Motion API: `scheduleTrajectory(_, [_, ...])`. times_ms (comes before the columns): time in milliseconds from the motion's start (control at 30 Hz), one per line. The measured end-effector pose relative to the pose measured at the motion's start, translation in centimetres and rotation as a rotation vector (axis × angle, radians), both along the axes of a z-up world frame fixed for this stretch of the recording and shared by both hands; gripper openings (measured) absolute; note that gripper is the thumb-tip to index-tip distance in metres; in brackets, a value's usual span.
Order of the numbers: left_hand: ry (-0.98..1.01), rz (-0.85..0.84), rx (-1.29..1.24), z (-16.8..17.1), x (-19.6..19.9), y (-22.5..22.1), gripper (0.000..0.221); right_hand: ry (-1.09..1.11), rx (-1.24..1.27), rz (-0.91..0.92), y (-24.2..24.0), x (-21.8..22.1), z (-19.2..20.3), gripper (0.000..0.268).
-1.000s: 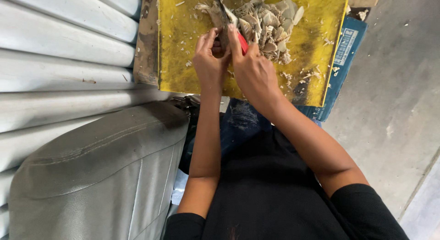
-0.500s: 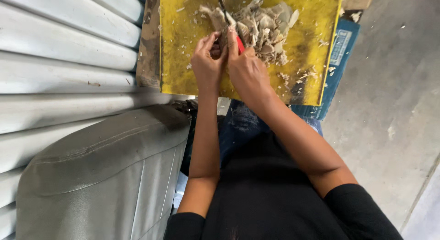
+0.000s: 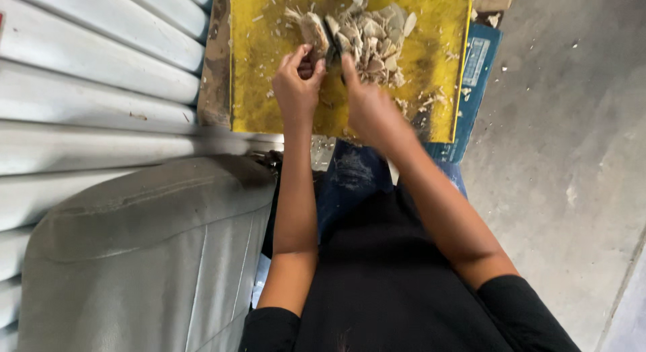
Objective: The person peels a root vegetable by scraping it with a small knife and then minces it into small pieces using a large cleaver on a yellow cutting board.
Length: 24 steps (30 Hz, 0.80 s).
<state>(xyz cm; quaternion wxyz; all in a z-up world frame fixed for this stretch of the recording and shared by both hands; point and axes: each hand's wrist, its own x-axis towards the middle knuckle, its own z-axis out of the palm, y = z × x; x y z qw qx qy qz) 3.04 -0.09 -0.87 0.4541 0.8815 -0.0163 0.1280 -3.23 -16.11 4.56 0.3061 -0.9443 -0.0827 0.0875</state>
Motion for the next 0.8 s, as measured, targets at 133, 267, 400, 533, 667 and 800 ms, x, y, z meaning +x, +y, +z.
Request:
scheduleTrajectory(133, [0.036, 0.052, -0.016, 0.5, -0.4, -0.5, 0.035, 0.206, 0.313, -0.131, -1.5, -0.3, 3.1, 0.064])
scheduleTrajectory(267, [0.184, 0.086, -0.043, 0.5, -1.2, -0.2, 0.031, 0.036, 0.181, -0.126, -1.5, -2.5, 2.9, 0.068])
scheduleTrajectory(400, [-0.035, 0.11, -0.001, -0.2, 0.5, 0.6, 0.021, -0.158, 0.079, -0.077, -1.1, -3.4, 1.0, 0.088])
scheduleTrajectory(533, [-0.071, 0.063, -0.141, -0.1, 2.0, -0.2, 0.032, -0.047, 0.005, -0.072, 0.5, -2.7, 0.8, 0.089])
scheduleTrajectory(667, [-0.108, 0.022, 0.102, -0.4, 1.5, -0.4, 0.025, 0.035, 0.005, -0.06, 0.8, -1.4, 1.7, 0.087])
scheduleTrajectory(800, [-0.172, -0.005, 0.221, -0.9, 1.6, -0.4, 0.025, 0.056, -0.016, -0.025, 0.4, 0.2, 1.7, 0.088])
